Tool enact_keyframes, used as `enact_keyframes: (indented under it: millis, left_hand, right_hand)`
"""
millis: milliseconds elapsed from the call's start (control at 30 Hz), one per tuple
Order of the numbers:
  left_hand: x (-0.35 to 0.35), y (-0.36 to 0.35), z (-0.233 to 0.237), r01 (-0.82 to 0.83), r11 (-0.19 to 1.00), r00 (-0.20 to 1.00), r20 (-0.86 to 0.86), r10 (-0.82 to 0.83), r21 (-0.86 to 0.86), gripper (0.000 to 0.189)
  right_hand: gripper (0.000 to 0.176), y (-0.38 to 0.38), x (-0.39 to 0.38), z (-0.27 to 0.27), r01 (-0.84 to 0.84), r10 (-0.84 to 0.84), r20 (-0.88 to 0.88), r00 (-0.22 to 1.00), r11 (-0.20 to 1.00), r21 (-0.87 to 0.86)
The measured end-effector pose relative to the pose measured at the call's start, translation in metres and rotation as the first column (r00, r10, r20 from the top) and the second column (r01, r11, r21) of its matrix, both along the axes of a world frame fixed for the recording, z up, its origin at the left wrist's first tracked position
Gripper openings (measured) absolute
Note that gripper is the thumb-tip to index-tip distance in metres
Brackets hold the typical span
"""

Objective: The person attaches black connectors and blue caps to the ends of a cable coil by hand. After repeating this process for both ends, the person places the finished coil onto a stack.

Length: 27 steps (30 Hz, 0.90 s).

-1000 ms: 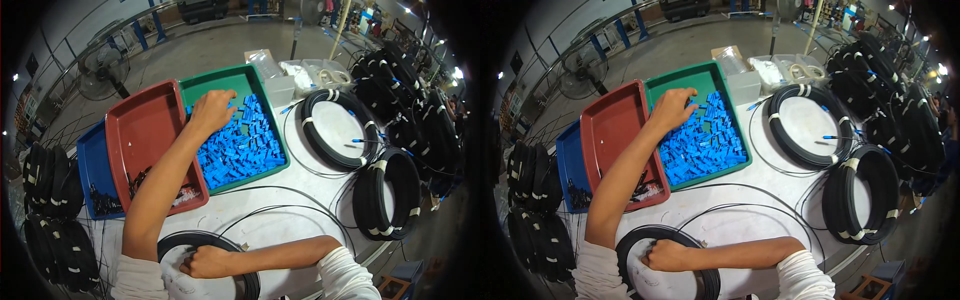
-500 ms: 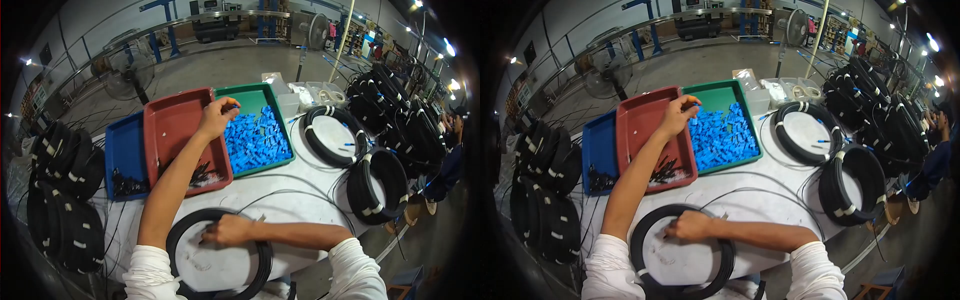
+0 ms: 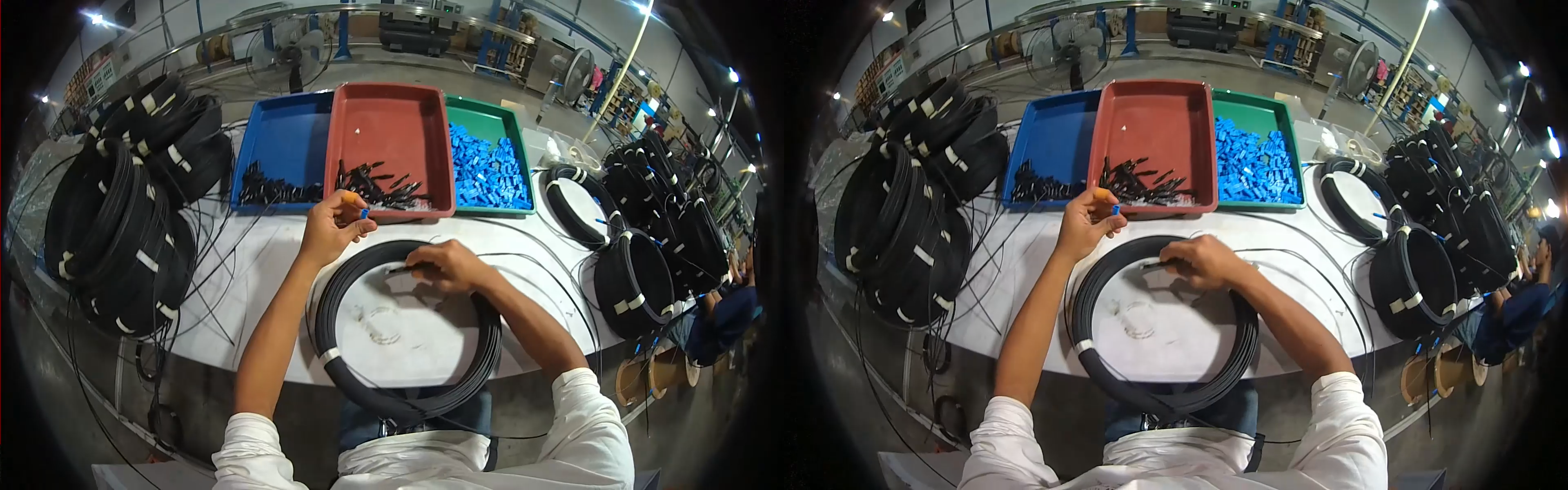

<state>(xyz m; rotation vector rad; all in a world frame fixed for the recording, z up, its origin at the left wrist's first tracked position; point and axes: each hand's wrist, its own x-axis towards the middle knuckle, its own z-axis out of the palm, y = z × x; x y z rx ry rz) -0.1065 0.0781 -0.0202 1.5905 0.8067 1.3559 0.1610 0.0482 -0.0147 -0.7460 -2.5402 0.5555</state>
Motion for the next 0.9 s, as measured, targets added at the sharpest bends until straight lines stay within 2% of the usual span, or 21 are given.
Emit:
enact_keyframes:
  millis: [67,100,133,167,200,267,300,333,400,433,467,533,600,667,733,767,800,833,867,900]
  left_hand:
    - [-0.004,0.001,-0.015,0.004,1.000,0.999,-0.038,-0.004,-0.016,0.029]
    - [-0.002,-0.001,-0.016,-0.001,0.999,0.996,-0.091,-0.002,-0.033,0.027]
    - [0.000,-0.002,-0.016,-0.004,0.999,0.989,-0.145,-0.003,-0.049,0.025]
    - [0.002,-0.005,-0.016,-0.056,0.998,0.970,-0.236,0.061,0.030,0.021]
    - [0.004,-0.007,-0.015,-0.047,0.999,0.969,-0.241,0.052,0.026,0.021]
    - [0.010,-0.010,-0.016,-0.111,0.994,0.979,-0.171,0.111,0.011,0.022]
    - [0.009,-0.014,-0.015,-0.110,0.994,0.963,-0.247,0.107,0.003,0.022]
    - [0.010,-0.018,-0.013,-0.108,0.994,0.963,-0.250,0.103,-0.006,0.022]
    - [0.010,-0.026,-0.005,0.054,0.978,0.999,0.010,-0.053,-0.200,0.022]
    - [0.008,-0.030,-0.002,0.145,0.967,0.989,0.057,-0.136,-0.208,0.024]
    - [0.008,-0.032,-0.002,0.141,0.967,0.990,0.055,-0.132,-0.212,0.024]
    - [0.011,-0.036,0.001,0.289,0.954,0.957,0.045,-0.286,-0.082,0.025]
    - [0.008,-0.043,0.008,0.338,0.930,0.941,0.075,-0.330,-0.146,0.019]
    - [0.006,-0.047,0.009,0.493,0.844,0.870,0.140,-0.473,-0.212,0.019]
    - [0.008,-0.051,0.003,0.478,0.836,0.878,0.159,-0.451,-0.268,0.019]
    - [0.011,-0.053,0.003,0.457,0.862,0.889,0.134,-0.437,-0.219,0.018]
    - [0.013,-0.053,0.004,0.435,0.885,0.900,0.110,-0.422,-0.165,0.018]
    - [0.012,-0.052,0.005,0.403,0.889,0.914,0.053,-0.401,-0.217,0.026]
    - [0.012,-0.053,0.005,0.403,0.888,0.914,0.055,-0.401,-0.220,0.026]
    - [0.013,-0.054,0.005,0.454,0.860,0.891,0.143,-0.431,-0.235,0.022]
  right_hand:
    - [0.027,0.000,0.003,0.000,0.008,-0.009,-0.041,0.999,0.999,-0.032]
    - [0.026,-0.002,0.001,0.001,0.021,-0.029,-0.123,0.992,0.998,-0.062]
    - [0.026,-0.006,0.000,0.006,0.090,-0.111,-0.140,0.984,0.985,-0.150]
    - [0.027,-0.006,0.000,0.006,0.103,-0.133,-0.153,0.979,0.977,-0.187]
    - [0.027,-0.005,0.000,0.006,0.117,-0.157,-0.168,0.973,0.967,-0.226]
    - [0.027,-0.005,-0.001,0.008,0.123,-0.158,-0.175,0.972,0.973,-0.196]
    - [0.026,-0.006,0.000,0.007,0.119,-0.148,-0.179,0.973,0.980,-0.161]
    - [0.026,-0.007,0.001,0.006,0.121,-0.151,-0.179,0.972,0.978,-0.170]
    - [0.030,-0.001,0.001,0.007,0.039,-0.041,-0.248,0.968,0.999,-0.012]
    - [0.031,0.000,0.001,0.010,0.031,-0.032,-0.237,0.971,0.999,-0.008]
    - [0.031,0.000,0.000,0.011,0.028,-0.030,-0.240,0.970,1.000,-0.012]
    - [0.035,-0.001,0.001,0.013,0.024,-0.006,-0.274,0.962,0.998,0.060]
    - [0.037,-0.008,0.000,0.019,0.001,0.015,-0.281,0.960,0.998,0.059]
    - [0.039,-0.013,-0.001,0.026,-0.016,0.028,-0.298,0.954,0.999,0.043]
    - [0.041,-0.018,0.002,0.034,-0.030,0.034,-0.210,0.977,0.999,0.021]
    - [0.045,-0.018,0.004,0.038,-0.047,0.048,-0.156,0.987,0.999,0.008]
    - [0.045,-0.017,0.006,0.037,-0.044,0.044,-0.156,0.987,0.999,0.002]
    - [0.046,-0.016,0.007,0.037,-0.036,0.039,-0.158,0.987,0.999,0.024]
    - [0.047,-0.015,0.008,0.036,-0.029,0.037,-0.159,0.987,0.998,0.048]
    - [0.047,-0.014,0.009,0.033,-0.031,0.038,-0.158,0.987,0.999,0.044]
